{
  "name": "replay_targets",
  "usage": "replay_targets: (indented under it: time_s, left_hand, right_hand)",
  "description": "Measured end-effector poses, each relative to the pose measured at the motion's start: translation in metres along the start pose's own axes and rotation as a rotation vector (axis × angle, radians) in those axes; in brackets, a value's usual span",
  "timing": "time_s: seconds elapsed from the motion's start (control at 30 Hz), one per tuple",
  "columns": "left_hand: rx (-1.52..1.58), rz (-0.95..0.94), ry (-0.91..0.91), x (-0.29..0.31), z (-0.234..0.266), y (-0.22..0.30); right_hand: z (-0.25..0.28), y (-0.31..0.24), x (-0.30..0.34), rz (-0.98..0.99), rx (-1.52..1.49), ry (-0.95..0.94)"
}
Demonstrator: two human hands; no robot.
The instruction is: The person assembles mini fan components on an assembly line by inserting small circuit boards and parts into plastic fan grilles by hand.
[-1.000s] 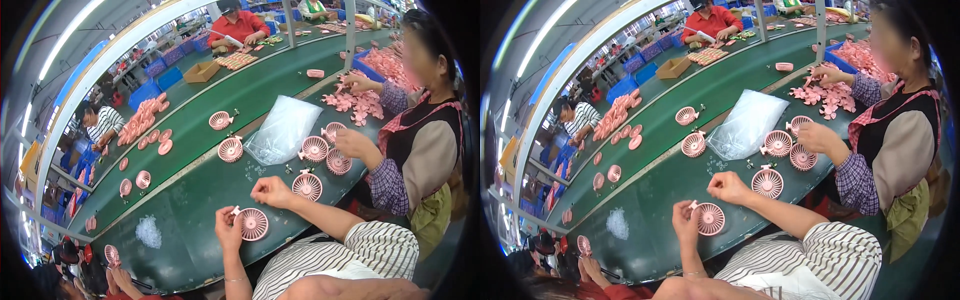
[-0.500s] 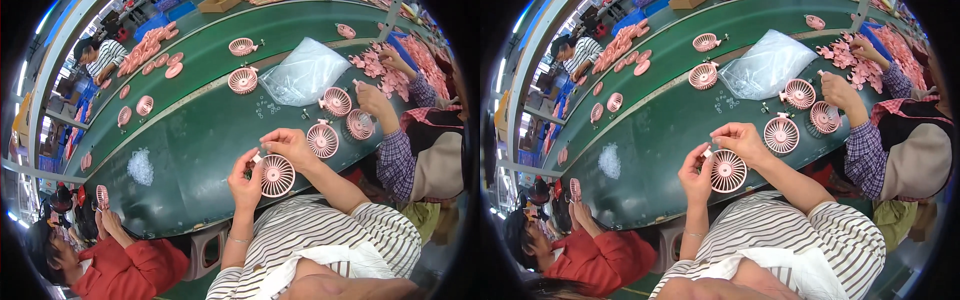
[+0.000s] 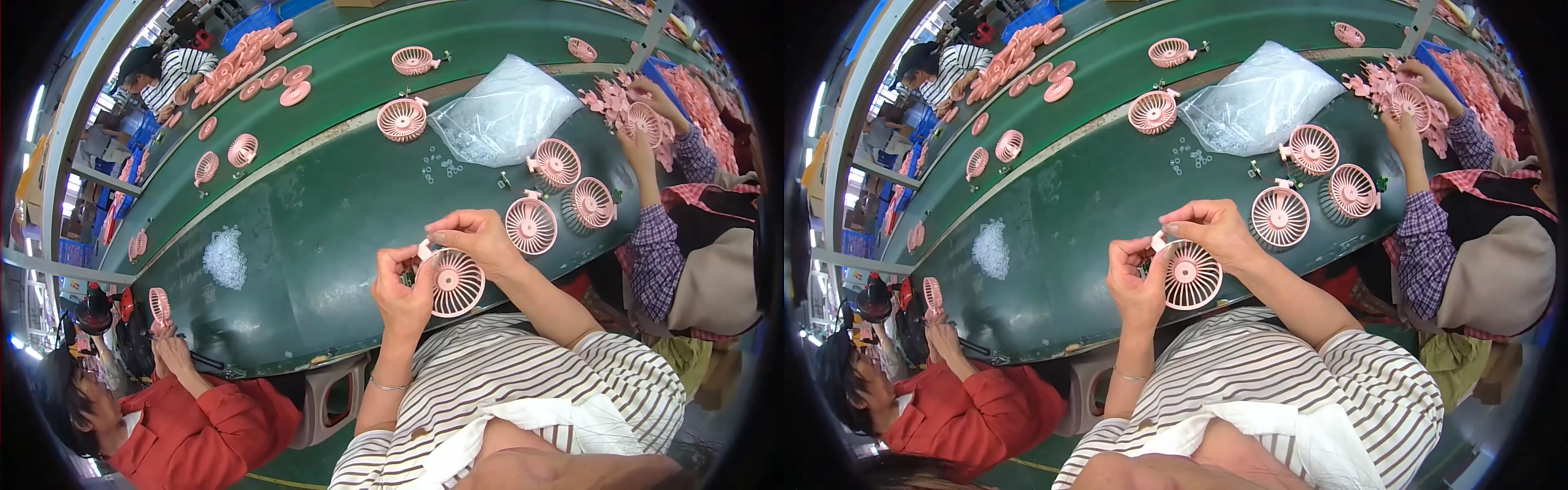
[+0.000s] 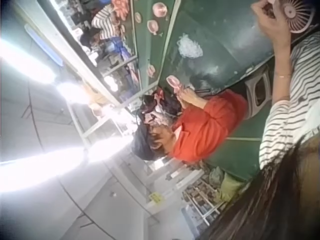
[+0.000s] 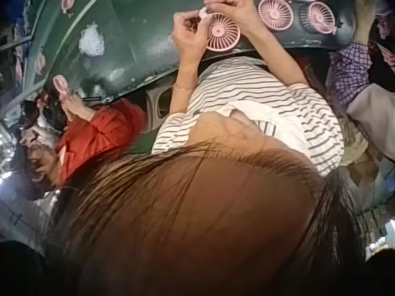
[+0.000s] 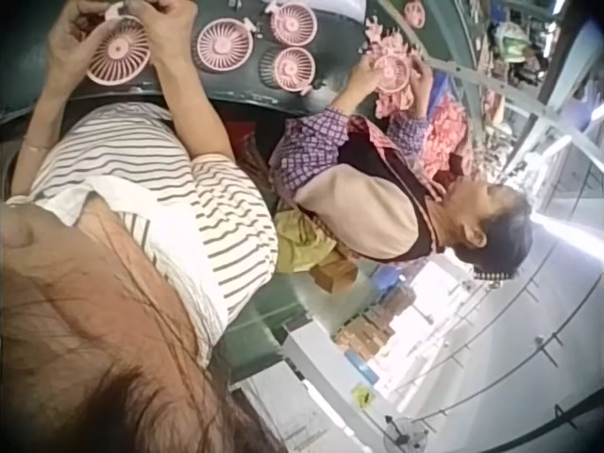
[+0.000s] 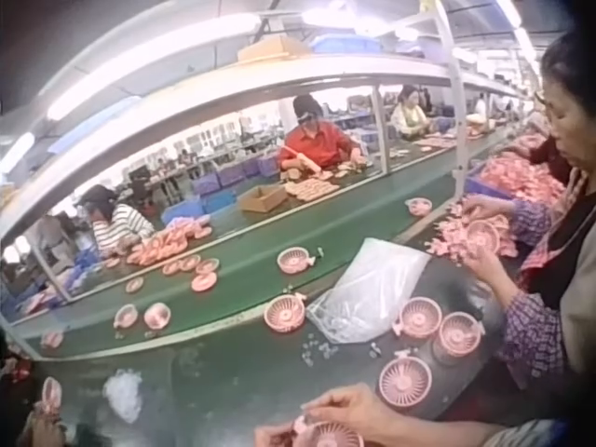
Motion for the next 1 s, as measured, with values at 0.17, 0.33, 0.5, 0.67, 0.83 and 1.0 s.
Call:
replay_targets:
  time_s: [0.17,0.33,0.5,0.67,0.83,1.0]
  left_hand:
    - [-0.084,-0.087,0.009,0.000,0.003,0.001]
    - [-0.180,-0.143,0.021,0.006,0.007,0.002]
    - [-0.224,-0.131,0.077,0.010,0.009,0.001]
    - [-0.209,-0.160,0.185,0.013,0.008,-0.006]
    - [-0.164,-0.226,0.144,0.004,0.006,-0.001]
    - [-0.166,-0.263,0.070,0.000,0.002,-0.001]
  right_hand:
    - [-0.003,0.002,0.001,0.000,0.021,-0.003]
    - [-0.004,0.008,0.005,-0.010,0.044,-0.043]
    - [-0.022,0.004,0.021,0.302,0.426,-0.156]
    - [-0.048,-0.002,0.051,0.764,1.027,-0.201]
    - [-0.025,0.000,0.026,0.329,0.496,-0.272]
    - [-0.025,-0.015,0.026,0.481,0.711,-0.426]
Point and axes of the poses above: each hand's wrist, its own x-axis away from the middle knuckle, its own z-axis out of the back of the hand, y = z × x, the point moved 5 cm from there along -x, towards the middle knuckle, and after that the axes turned 13 degrees about -x, right-handed, at the moved point
